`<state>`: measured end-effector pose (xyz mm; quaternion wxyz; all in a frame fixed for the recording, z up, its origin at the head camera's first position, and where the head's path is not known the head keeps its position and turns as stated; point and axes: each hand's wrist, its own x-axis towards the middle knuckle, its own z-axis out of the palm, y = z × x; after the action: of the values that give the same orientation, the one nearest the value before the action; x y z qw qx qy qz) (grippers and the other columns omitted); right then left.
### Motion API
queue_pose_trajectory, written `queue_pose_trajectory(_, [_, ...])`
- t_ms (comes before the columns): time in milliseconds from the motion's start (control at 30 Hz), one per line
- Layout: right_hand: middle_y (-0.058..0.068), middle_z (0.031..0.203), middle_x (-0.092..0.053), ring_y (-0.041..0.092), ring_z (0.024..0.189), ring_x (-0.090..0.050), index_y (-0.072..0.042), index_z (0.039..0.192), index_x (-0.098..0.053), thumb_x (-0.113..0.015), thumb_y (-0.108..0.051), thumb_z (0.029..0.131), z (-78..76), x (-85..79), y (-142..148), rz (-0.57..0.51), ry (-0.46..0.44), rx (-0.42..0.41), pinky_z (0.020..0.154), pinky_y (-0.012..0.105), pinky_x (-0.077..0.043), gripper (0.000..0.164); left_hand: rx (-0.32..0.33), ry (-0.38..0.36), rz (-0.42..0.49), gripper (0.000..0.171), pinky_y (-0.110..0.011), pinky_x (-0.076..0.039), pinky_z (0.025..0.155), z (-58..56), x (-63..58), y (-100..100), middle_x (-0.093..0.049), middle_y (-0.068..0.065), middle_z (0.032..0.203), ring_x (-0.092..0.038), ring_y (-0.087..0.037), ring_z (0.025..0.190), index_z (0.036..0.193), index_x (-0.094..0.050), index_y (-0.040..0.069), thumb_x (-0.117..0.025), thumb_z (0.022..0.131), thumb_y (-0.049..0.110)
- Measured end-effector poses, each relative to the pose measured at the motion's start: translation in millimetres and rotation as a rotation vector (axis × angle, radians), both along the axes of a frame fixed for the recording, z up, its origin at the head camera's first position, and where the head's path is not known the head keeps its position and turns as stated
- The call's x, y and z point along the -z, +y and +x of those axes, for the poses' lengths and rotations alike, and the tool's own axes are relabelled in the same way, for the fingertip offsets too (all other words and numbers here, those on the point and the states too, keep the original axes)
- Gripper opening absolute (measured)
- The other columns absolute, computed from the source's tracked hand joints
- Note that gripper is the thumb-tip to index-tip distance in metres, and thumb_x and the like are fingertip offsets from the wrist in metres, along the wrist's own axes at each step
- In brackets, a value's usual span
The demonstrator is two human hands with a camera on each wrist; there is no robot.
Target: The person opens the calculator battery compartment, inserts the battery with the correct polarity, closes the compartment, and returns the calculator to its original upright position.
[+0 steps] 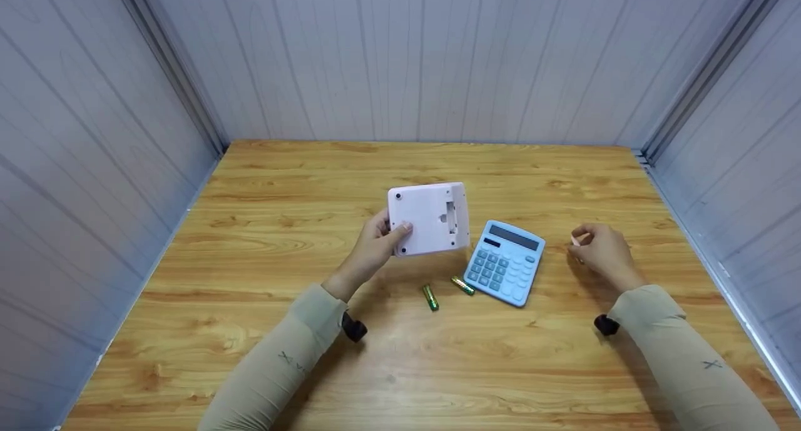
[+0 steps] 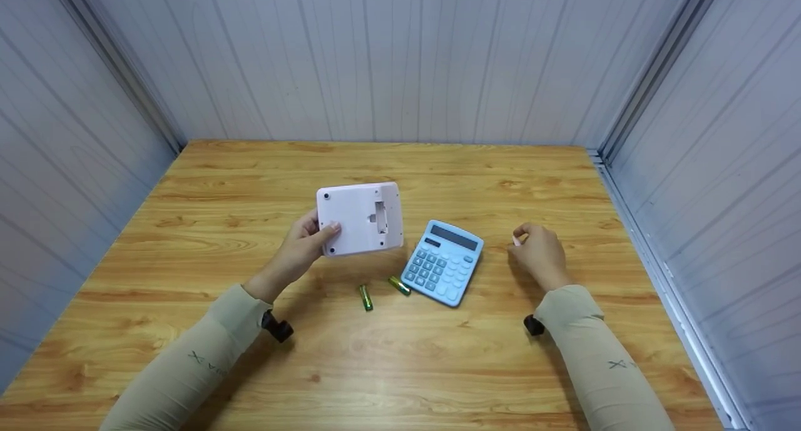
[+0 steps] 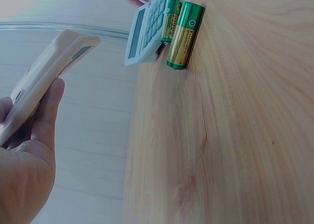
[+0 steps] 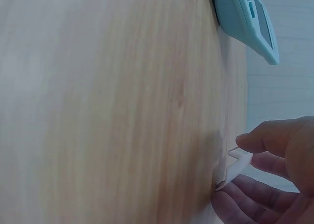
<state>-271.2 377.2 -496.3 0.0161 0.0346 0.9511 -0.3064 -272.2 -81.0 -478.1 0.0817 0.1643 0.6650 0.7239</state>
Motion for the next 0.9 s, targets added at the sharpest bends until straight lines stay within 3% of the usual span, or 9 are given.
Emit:
queue_pose_trajectory(167, [0.031,0.117,-0.072,0.026,0.082,-0.07,0.007,0.135,-0.067,-0.074,-0.014,0.1,0.1,0.1,0.5,0.014,-0.004,-0.003,0.065,0.032,-0.054,0.041,0.001,-0.01,0.002,0.043,-0.043,-0.066,0.096,0.0,-0.5,-0.2,-0.068,-0.028,0.14,-0.075,-0.028,0.119,0.154,-0.051,-0.002,-0.054,0.112,0.006])
queue_pose_trajectory(367, [0.035,0.123,-0.071,0.038,0.103,-0.069,0.012,0.132,-0.066,-0.072,-0.013,0.1,0.6,-1.0,-0.3,0.047,-0.027,-0.015,0.081,0.041,-0.058,0.041,0.001,-0.015,-0.009,0.042,-0.044,-0.066,0.096,-0.1,-1.6,-0.4,-0.069,-0.026,0.14,-0.075,-0.031,0.121,0.154,-0.051,-0.001,-0.054,0.113,0.007])
queue_pose_trajectory(667, [0.031,0.118,-0.071,0.029,0.089,-0.065,0.015,0.131,-0.065,-0.067,-0.014,0.101,-2.9,-3.7,-0.9,0.037,-0.111,-0.023,0.072,0.032,-0.054,0.042,-0.001,-0.012,-0.026,0.043,-0.044,-0.066,0.096,-0.2,-3.1,-1.4,-0.069,-0.024,0.141,-0.074,-0.031,0.122,0.155,-0.051,0.001,-0.055,0.113,0.01])
queue_pose_trajectory(900, [0.035,0.123,-0.069,0.029,0.088,-0.065,0.019,0.138,-0.06,-0.066,-0.014,0.102,-5.1,-3.4,0.0,0.035,-0.142,-0.027,0.068,0.03,-0.051,0.049,0.007,-0.006,-0.017,0.043,-0.042,-0.067,0.095,-0.1,-3.0,-3.0,-0.069,-0.026,0.14,-0.075,-0.031,0.121,0.155,-0.051,0.0,-0.055,0.113,0.009])
